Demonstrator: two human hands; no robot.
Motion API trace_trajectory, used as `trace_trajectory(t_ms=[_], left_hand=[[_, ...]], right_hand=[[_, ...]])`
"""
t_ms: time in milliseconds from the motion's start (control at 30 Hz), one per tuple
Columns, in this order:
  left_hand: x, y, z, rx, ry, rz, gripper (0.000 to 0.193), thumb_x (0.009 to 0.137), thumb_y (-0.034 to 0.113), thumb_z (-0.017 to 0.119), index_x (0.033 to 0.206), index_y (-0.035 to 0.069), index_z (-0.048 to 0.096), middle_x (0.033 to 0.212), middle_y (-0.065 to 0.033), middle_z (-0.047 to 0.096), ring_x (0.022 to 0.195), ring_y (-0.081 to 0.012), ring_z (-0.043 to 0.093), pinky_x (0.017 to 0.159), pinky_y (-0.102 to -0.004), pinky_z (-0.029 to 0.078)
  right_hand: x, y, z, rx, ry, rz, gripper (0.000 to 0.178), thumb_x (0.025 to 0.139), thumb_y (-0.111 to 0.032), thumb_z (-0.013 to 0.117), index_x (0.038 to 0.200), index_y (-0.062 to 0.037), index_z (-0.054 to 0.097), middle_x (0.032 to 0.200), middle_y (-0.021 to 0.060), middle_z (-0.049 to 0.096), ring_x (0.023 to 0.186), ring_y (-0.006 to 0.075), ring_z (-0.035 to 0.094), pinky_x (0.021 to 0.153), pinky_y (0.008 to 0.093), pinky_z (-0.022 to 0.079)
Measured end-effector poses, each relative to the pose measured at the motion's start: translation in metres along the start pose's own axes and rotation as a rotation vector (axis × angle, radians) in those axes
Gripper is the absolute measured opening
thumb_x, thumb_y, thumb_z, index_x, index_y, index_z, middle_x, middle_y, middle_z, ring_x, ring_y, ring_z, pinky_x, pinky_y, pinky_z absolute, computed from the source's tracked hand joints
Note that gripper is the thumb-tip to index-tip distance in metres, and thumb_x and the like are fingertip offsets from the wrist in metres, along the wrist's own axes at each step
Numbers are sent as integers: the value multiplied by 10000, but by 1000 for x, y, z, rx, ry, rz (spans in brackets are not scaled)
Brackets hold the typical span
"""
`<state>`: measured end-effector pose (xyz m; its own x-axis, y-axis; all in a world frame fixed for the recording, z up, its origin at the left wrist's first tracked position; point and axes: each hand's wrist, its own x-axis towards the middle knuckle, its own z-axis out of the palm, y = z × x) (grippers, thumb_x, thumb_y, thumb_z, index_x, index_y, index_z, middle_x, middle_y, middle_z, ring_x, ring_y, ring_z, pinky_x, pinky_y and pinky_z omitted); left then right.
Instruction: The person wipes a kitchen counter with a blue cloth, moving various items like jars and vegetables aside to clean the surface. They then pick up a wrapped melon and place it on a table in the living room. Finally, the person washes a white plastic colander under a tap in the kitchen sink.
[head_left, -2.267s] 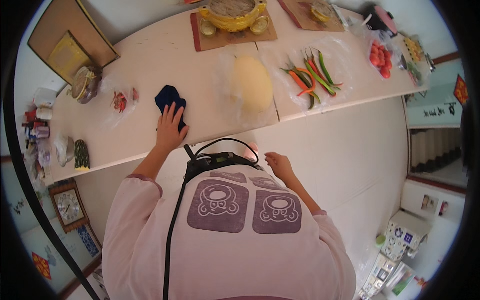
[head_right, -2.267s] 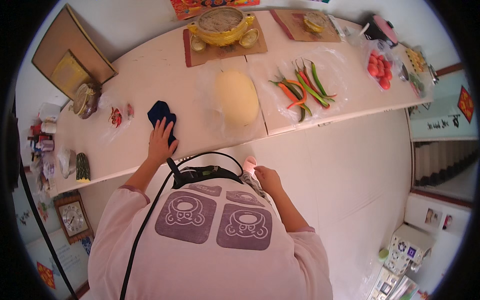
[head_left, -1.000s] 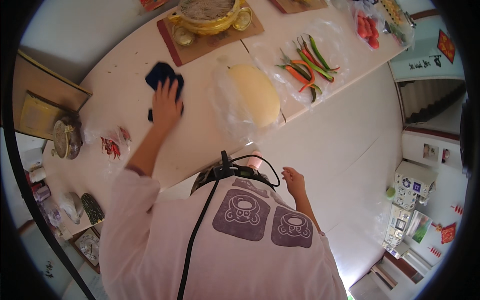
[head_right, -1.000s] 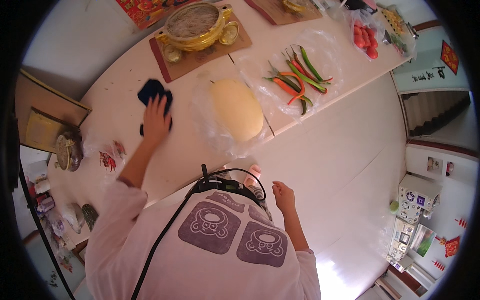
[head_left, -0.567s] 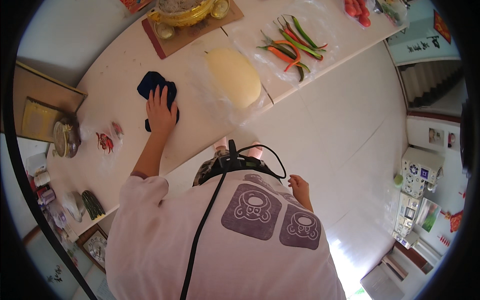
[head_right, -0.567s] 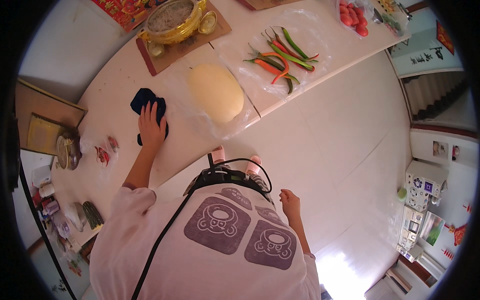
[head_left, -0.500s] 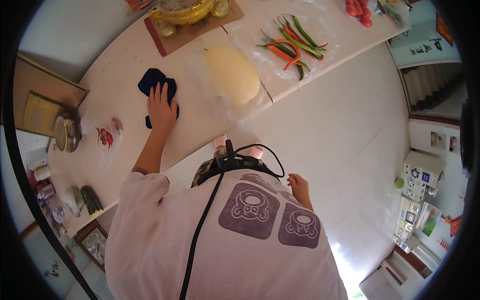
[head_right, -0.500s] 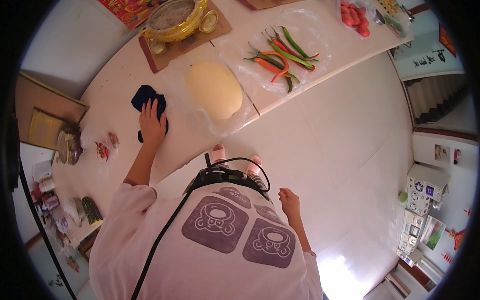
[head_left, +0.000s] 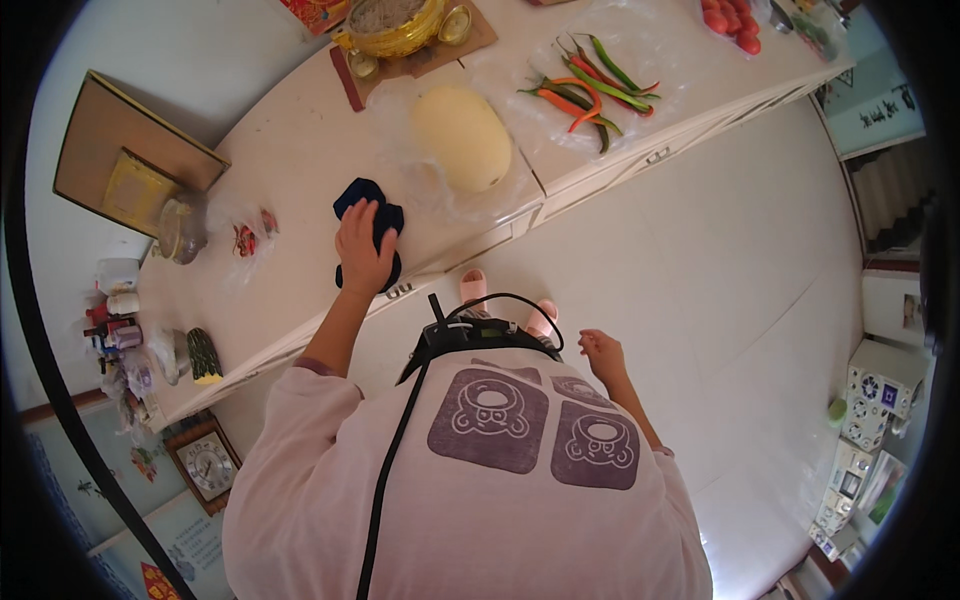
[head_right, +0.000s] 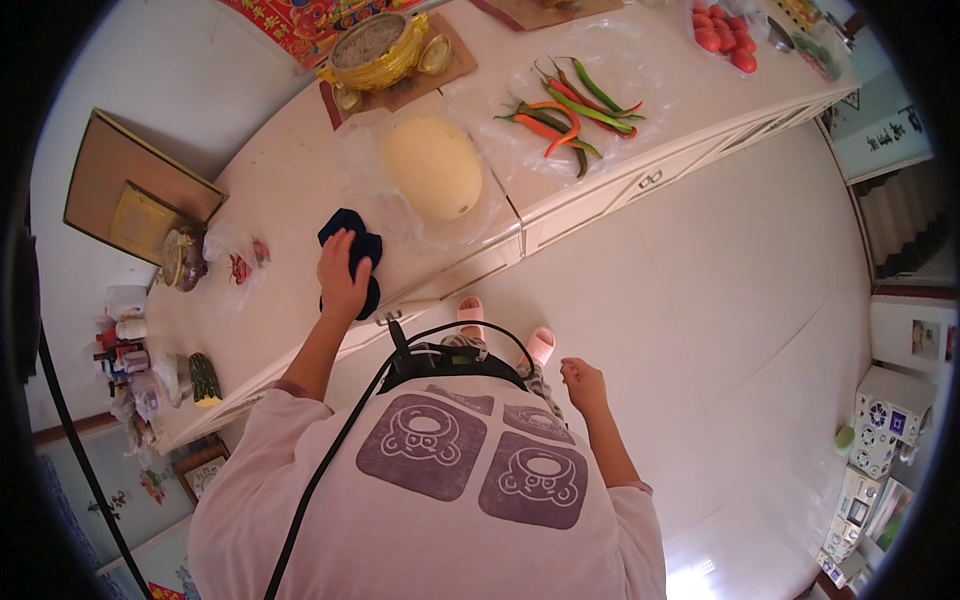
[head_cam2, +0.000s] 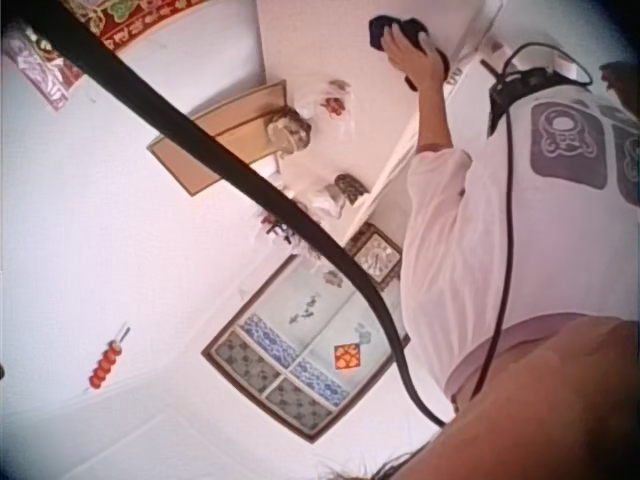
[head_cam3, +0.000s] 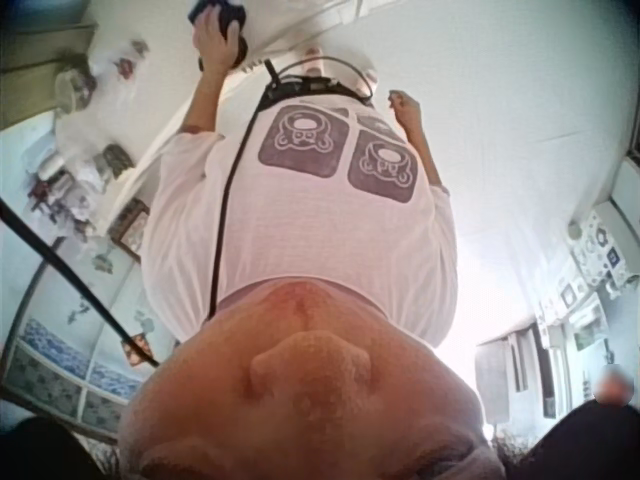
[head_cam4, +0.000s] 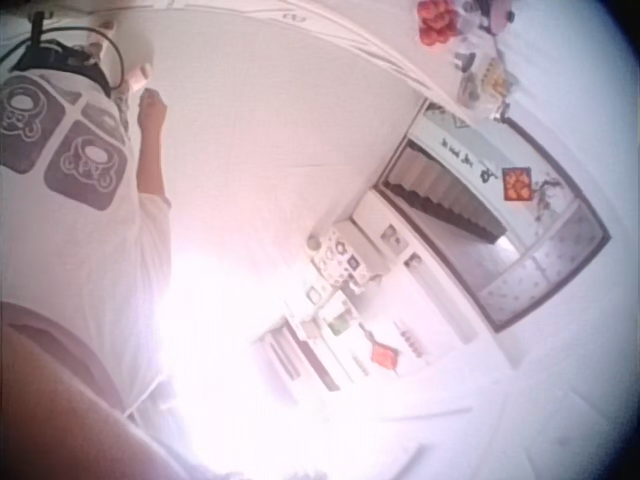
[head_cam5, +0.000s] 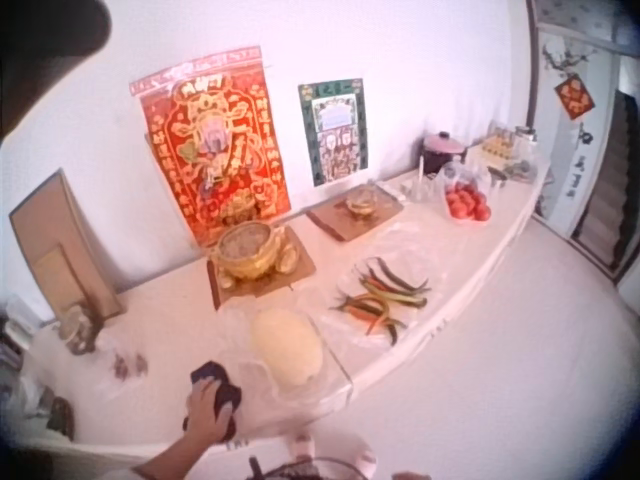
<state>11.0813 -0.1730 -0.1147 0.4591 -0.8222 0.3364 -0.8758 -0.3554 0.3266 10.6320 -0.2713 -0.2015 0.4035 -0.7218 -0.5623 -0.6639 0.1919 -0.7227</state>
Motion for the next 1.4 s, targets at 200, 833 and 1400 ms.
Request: trace_trajectory(t_ms=[200,833,1400], left_hand=[[59,40,12,-1241,12,-855,529,973,409,428,1347,39,367,1326,-118,442,1104,-261,490,931,-396,406],[131,-13,29,-1539,-391,-1281,757,917,607,388,1476,126,217,1513,-111,238,1290,-327,336,1027,-440,301],[153,11,54,-2018,-505,-980,357,946,377,467,1150,98,556,1103,-53,606,940,-201,601,789,-357,524]], right_hand=[[58,-105,-9,-13,40,-379,278,895,-239,573,1083,-43,630,949,129,673,844,256,655,718,337,511],[165,-277,32,723,124,-8,605,868,-476,587,1257,-22,497,1117,72,555,930,182,535,805,328,431],[170,-308,62,665,56,-234,520,964,-393,468,1296,-2,384,1229,115,511,1162,186,449,1007,305,328]])
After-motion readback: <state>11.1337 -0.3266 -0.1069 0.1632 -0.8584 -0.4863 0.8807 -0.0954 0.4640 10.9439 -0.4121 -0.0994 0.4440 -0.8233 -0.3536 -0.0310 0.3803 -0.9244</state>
